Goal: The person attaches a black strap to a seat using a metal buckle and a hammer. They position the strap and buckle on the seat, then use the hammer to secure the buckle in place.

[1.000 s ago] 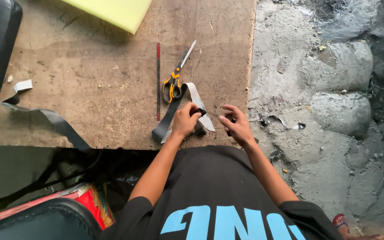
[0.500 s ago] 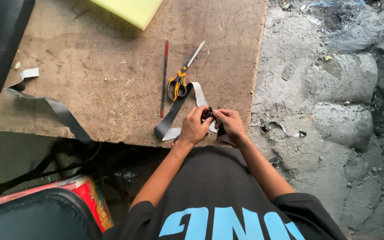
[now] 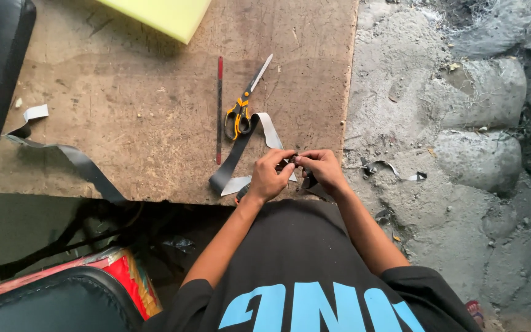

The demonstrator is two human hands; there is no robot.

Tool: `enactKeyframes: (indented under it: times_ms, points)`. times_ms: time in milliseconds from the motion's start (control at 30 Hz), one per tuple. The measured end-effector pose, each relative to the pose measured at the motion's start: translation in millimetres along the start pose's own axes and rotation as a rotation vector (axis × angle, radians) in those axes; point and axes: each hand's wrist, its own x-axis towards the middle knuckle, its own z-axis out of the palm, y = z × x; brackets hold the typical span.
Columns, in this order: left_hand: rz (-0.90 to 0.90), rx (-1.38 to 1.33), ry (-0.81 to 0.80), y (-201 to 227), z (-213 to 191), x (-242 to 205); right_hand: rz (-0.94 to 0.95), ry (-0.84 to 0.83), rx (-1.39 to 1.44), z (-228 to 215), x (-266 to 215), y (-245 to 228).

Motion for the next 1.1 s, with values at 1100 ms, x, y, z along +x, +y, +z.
enactKeyframes:
  times_ms: [1100]
  points:
    - [-0.399,0.077,0.08,22,3,-2,-0.032,0.03,-0.06,-5,-1,24]
